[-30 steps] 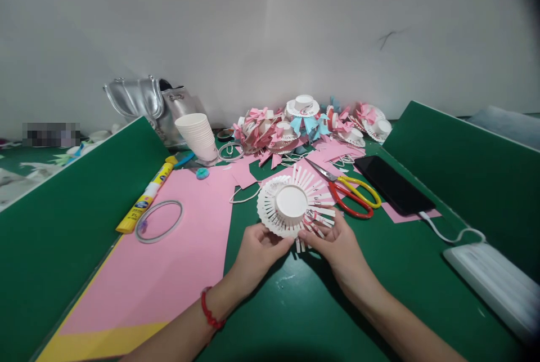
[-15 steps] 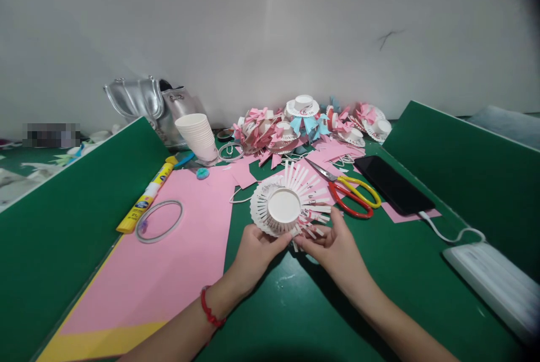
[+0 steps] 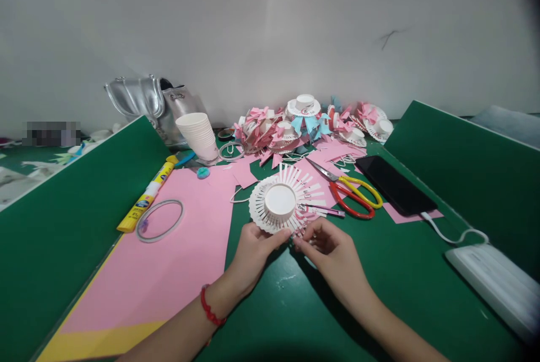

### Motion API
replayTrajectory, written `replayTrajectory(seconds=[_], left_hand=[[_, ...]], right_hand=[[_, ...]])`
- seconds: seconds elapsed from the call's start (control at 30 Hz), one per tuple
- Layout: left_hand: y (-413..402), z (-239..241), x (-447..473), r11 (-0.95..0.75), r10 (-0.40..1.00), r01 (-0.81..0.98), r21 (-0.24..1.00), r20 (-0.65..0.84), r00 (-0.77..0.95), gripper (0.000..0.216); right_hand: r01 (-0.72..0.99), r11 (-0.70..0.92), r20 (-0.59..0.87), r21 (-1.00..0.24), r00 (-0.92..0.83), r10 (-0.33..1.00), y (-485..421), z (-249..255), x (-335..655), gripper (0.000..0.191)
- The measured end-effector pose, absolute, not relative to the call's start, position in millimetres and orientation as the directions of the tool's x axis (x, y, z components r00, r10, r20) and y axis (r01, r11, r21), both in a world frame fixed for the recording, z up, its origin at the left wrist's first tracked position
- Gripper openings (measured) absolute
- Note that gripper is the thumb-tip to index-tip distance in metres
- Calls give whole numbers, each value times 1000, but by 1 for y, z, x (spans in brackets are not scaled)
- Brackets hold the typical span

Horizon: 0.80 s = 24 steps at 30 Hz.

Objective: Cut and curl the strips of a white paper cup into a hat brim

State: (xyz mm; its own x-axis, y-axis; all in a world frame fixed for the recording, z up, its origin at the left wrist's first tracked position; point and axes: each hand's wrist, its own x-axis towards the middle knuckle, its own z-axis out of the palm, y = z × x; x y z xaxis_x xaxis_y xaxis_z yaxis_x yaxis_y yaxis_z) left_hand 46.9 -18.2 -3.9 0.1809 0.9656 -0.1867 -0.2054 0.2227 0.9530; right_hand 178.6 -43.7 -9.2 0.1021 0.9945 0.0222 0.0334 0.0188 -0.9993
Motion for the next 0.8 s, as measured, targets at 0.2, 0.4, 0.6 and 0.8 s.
replayTrajectory(seconds=[0.2, 0.4, 0.6, 0.8], left_hand=[[-19, -6, 47, 237, 960, -258, 937, -186, 208, 21], [-18, -8, 47, 242, 968, -197, 950, -224, 112, 15], [-17, -6, 47, 246, 966, -83, 966, -237, 102, 31], [-17, -8, 46, 248, 965, -98, 964, -237, 109, 23]], right_hand=[[24, -3, -1, -1000, 103, 995, -44, -9, 178, 20], [31, -11, -7, -999, 102, 995, -45, -10, 178, 22], [24, -59, -58, -998, 65, 996, -43, -15, 180, 23], [6, -72, -72, -997, 46, 996, -44, -15, 179, 21]])
